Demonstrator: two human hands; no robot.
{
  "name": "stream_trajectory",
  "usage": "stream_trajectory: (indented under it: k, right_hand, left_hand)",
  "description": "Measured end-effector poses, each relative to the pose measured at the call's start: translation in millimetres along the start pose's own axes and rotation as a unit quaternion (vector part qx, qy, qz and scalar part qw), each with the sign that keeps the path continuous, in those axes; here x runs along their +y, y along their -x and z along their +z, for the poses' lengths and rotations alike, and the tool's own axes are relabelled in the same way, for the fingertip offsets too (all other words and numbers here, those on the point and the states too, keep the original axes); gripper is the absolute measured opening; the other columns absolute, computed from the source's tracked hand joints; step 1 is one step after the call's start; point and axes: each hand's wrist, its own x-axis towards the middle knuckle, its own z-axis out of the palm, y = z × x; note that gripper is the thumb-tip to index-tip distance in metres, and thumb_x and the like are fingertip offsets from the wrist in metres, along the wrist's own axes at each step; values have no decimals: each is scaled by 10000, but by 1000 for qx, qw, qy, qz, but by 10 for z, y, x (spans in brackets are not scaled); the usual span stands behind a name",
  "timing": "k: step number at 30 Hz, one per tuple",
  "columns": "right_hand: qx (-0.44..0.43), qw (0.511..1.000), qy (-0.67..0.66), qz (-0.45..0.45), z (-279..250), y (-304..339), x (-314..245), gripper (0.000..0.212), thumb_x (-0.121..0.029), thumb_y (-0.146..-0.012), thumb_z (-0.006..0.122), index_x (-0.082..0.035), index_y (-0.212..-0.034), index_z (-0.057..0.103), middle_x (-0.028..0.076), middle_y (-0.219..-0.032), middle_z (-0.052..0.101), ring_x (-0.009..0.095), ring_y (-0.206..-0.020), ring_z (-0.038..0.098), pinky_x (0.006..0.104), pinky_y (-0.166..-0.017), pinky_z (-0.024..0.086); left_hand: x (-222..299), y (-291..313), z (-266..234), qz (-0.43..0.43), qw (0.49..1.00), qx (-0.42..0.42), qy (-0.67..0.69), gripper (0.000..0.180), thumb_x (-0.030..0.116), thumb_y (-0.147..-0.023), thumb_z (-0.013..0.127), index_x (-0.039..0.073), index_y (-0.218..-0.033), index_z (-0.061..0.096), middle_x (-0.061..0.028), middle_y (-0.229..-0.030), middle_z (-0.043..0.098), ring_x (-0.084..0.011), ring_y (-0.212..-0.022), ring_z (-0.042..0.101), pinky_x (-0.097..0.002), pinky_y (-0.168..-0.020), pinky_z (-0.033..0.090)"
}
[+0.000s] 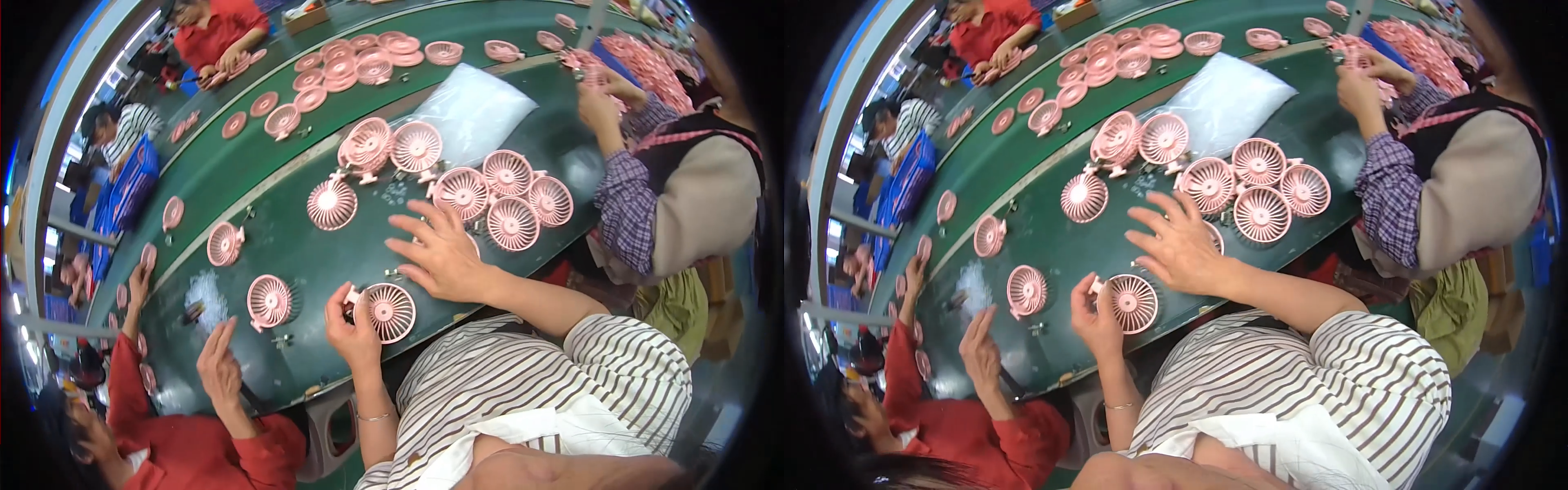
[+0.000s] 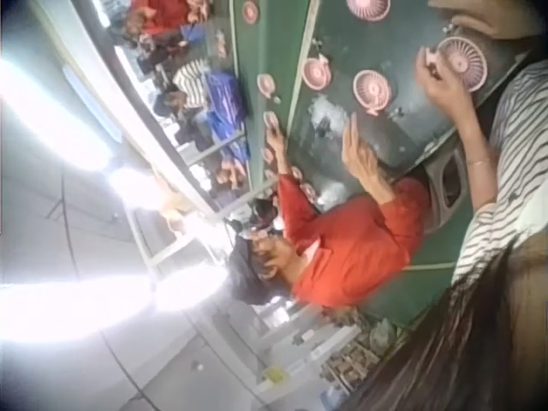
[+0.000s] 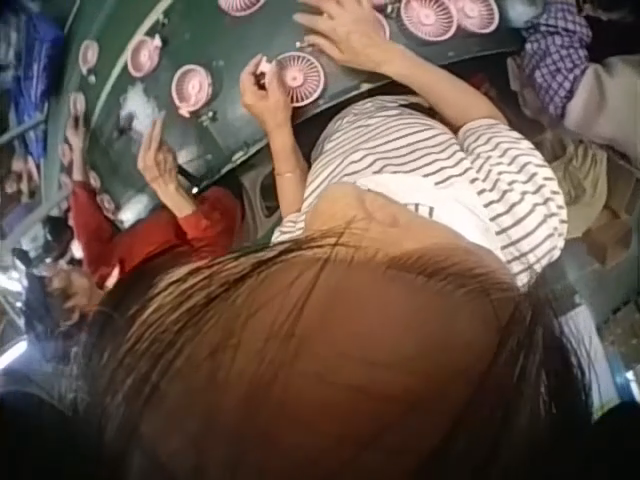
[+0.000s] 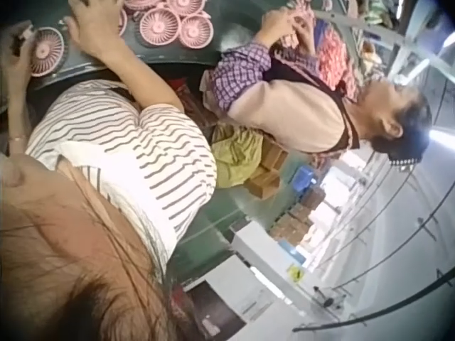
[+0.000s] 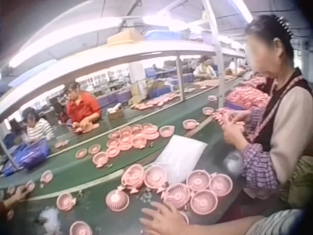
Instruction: The person assembles mini fan housings along a production line by fitting small circuit boards and plastic parts into fan grilles by hand.
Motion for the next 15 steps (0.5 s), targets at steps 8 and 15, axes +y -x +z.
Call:
stream_trajectory:
  k: [8, 15]
  right_hand:
    - [-29, 982, 165, 90, -275, 323, 530, 488, -466, -726, 681, -82, -1026, 684, 142, -1293, 500, 404, -1302, 310, 636, -1052, 104]
    - [-11, 984, 153, 90, -703, 600, 1116, 378, -310, -695, 728, -65, -979, 687, 86, -1216, 575, 370, -1293, 368, 591, -1083, 129]
  left_hand:
    - [212, -82, 554, 14, 998, -62, -29, 243, 99, -800, 677, 13, -1023, 630, -105, -917, 629, -232, -807, 569, -348, -779, 437]
    - [312, -18, 1248, 65, 987, -128, -68, 300, 118, -832, 573, 19, -1113, 545, -142, -996, 588, -286, -938, 554, -398, -887, 347]
